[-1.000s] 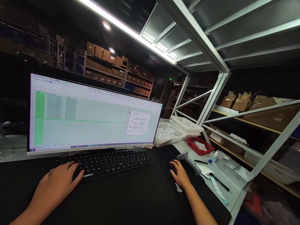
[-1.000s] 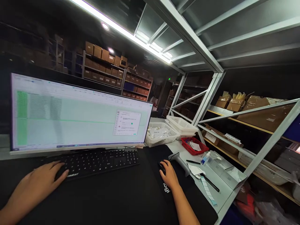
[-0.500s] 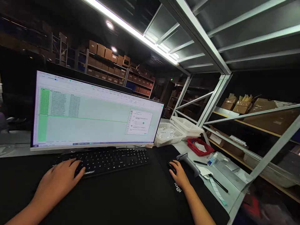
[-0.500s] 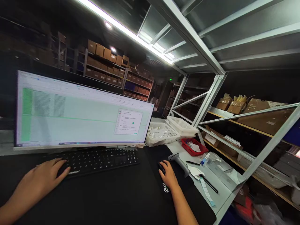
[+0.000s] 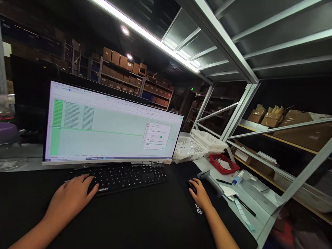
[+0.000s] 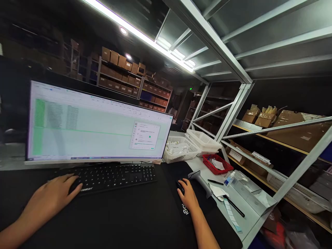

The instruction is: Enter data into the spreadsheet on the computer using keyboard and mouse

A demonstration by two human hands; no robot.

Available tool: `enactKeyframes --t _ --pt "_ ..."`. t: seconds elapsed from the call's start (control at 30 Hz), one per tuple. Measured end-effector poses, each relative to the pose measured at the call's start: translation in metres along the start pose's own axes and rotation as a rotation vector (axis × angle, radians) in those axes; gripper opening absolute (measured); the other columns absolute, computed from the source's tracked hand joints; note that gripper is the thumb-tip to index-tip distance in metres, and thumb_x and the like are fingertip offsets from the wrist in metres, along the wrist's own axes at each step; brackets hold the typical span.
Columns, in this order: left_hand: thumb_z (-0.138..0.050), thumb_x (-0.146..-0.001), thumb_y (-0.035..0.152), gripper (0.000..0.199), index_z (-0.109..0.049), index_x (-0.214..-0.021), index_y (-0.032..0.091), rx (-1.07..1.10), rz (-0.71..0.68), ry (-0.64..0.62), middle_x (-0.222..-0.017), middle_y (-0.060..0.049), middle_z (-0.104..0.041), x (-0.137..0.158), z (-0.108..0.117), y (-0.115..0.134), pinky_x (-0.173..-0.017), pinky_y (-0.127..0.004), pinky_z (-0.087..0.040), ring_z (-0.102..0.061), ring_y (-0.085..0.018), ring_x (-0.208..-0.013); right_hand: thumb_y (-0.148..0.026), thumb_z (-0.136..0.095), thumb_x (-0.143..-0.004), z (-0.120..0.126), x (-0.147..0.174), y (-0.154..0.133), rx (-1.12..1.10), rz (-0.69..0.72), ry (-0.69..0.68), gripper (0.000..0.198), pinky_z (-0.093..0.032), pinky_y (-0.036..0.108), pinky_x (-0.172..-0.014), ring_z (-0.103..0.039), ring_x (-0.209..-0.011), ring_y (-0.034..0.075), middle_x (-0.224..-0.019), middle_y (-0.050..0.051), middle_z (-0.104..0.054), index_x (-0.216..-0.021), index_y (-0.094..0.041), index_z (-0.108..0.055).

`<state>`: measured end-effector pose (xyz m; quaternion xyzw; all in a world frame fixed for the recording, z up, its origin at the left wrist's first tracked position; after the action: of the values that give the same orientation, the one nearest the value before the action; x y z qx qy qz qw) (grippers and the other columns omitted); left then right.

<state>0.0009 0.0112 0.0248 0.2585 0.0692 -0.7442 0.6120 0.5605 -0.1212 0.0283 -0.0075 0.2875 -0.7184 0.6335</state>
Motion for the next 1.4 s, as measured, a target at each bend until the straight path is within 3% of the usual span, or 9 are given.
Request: enactKeyframes --t 0.43,0.97,1.4 --pt "-0.022 -0.095 0.055 0.080 -0.073 -0.129 0.004 -0.039 -0.009 0.009 -0.140 -0.026 -0.066 0.000 -0.006 -0.004 -0.109 -0.059 -0.047 -0.062 -0.042 -0.129 -0.033 -0.057 -0.094 -0.010 -0.003 0.019 -0.001 0.049 0.010 0.051 -0.045 0.041 -0.124 -0.059 -0.142 0.026 -0.155 0.010 -0.055 -0.144 -0.027 -0.064" --pt "-0.025 -0.096 0.054 0.076 -0.073 -0.127 0.003 -0.020 -0.030 0.061 -0.138 -0.027 -0.066 0.000 -0.013 -0.008 -0.110 -0.059 -0.046 -0.062 -0.043 -0.128 -0.031 -0.054 -0.093 -0.010 -0.005 0.018 -0.012 0.067 -0.002 0.056 -0.041 0.044 -0.126 -0.057 -0.144 0.026 -0.154 0.011 -0.058 -0.148 -0.024 -0.061" --pt "-0.023 -0.094 0.056 0.080 -0.071 -0.130 0.003 -0.015 0.008 0.002 -0.139 -0.025 -0.067 0.000 -0.002 -0.002 -0.109 -0.058 -0.047 -0.062 -0.042 -0.129 -0.029 -0.055 -0.093 -0.007 -0.003 0.016 0.014 0.064 -0.006 0.051 -0.044 0.043 -0.124 -0.059 -0.141 0.026 -0.155 0.012 -0.055 -0.142 -0.024 -0.065"
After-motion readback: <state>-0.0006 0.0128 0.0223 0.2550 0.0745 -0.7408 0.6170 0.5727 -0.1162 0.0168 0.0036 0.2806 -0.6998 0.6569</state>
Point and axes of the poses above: each hand's wrist, its own x-axis away from the middle knuckle, its own z-axis out of the back of the hand, y = z × x, the point moved 2 cm from there along -x, towards the middle knuckle
